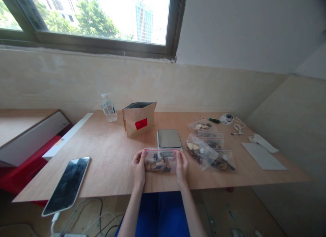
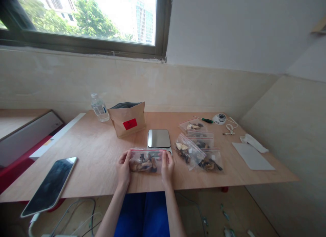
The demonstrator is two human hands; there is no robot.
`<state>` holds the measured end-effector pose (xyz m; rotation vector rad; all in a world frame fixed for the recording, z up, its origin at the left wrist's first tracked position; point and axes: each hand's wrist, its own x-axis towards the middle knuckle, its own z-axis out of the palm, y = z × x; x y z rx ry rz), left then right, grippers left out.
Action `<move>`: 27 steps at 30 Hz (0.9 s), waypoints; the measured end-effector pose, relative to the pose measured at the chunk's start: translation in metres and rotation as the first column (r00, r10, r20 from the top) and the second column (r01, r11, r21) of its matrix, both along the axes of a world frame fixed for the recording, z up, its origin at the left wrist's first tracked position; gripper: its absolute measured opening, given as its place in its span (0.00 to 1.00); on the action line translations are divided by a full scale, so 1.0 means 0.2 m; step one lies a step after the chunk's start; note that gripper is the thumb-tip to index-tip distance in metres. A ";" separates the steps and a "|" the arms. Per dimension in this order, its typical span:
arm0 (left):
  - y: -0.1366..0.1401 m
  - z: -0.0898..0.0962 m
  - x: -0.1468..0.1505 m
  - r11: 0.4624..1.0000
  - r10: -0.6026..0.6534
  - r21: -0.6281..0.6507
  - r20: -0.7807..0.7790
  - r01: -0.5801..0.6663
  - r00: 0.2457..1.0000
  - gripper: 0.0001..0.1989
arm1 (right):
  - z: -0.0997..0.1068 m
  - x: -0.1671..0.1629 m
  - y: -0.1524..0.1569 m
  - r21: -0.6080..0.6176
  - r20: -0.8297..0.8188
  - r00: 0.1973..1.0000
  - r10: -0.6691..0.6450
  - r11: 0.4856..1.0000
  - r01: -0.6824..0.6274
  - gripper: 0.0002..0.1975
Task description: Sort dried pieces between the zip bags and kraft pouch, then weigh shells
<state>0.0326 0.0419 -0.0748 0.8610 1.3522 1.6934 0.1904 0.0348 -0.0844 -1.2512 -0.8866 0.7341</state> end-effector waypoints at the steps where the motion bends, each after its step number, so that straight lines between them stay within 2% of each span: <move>1: 0.00 0.00 0.00 1.000 -0.002 -0.002 -0.006 0.002 1.000 0.18 | 0.00 0.00 0.00 0.001 0.010 1.000 -0.001 1.000 0.001 0.22; 7: 0.00 0.00 0.00 1.000 -0.013 -0.012 -0.033 0.012 0.999 0.17 | 0.00 0.00 0.01 0.011 0.061 0.998 -0.030 1.000 0.029 0.21; 18: -0.01 0.00 0.00 0.999 -0.026 -0.040 -0.048 0.024 0.999 0.18 | -0.03 0.00 0.01 0.002 0.053 0.995 -0.085 0.996 0.085 0.25; 27: 0.00 -0.02 -0.01 0.999 -0.008 -0.036 -0.075 0.005 0.997 0.17 | -0.05 0.00 0.01 -0.021 0.080 0.995 -0.063 0.998 0.065 0.22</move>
